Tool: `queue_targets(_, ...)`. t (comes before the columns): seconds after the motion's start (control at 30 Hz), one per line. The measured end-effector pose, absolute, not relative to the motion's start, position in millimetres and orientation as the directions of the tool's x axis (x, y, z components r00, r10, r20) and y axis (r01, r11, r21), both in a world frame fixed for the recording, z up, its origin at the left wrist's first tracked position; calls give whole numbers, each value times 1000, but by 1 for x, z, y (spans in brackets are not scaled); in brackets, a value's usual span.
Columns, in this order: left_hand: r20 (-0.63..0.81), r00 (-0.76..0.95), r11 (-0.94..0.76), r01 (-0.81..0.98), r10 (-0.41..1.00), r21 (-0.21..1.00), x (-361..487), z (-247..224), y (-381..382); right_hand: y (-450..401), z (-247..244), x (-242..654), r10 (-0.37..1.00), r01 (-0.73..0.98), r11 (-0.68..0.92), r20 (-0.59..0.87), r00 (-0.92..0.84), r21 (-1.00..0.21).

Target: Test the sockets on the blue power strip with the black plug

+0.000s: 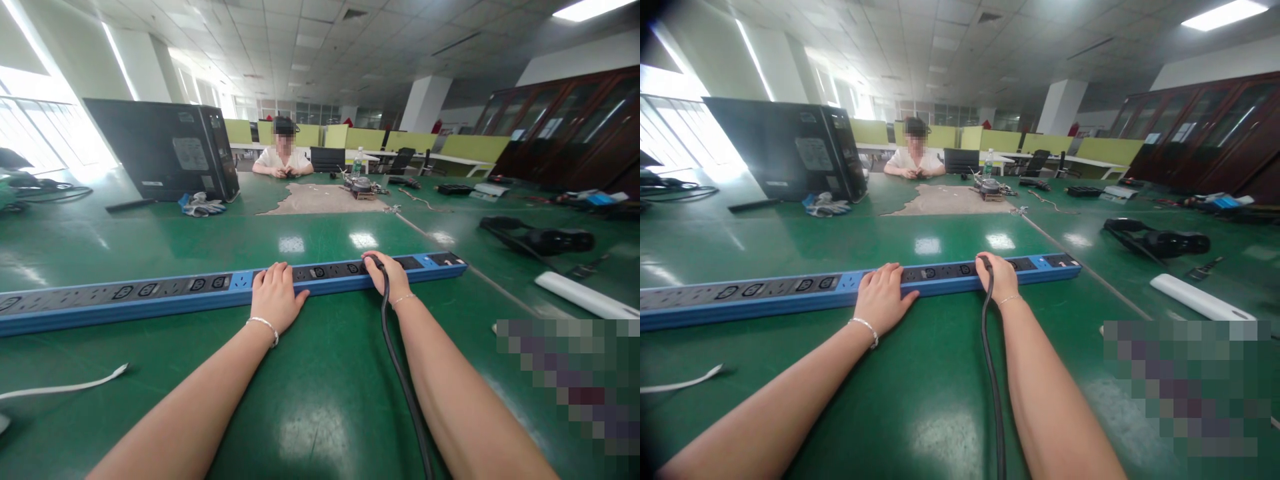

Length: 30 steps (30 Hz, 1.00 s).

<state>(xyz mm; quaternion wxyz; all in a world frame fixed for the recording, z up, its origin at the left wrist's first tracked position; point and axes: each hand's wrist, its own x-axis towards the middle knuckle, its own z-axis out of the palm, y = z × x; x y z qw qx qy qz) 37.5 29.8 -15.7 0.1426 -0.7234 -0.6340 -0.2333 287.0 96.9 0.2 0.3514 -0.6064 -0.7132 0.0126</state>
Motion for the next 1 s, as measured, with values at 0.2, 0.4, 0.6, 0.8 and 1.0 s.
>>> queue_targets(0.2,505,97,-156,985,858,77,37,-14,29,99,-8,286,849,894,236,529,0,-380)
queue_targets(0.4,505,99,-162,983,857,83,38,-13,29,90,-19,290,836,912,233,548,-11,-338)
queue_targets(0.6,505,89,-152,985,858,85,38,-14,29,90,-15,291,860,926,201,510,-10,-320)
queue_targets(0.8,509,89,-147,986,856,76,38,-14,29,88,-1,291,930,948,137,368,-23,-289)
queue_targets(1.0,507,94,-156,985,857,80,38,-13,28,82,-16,282,857,940,119,510,65,-319)
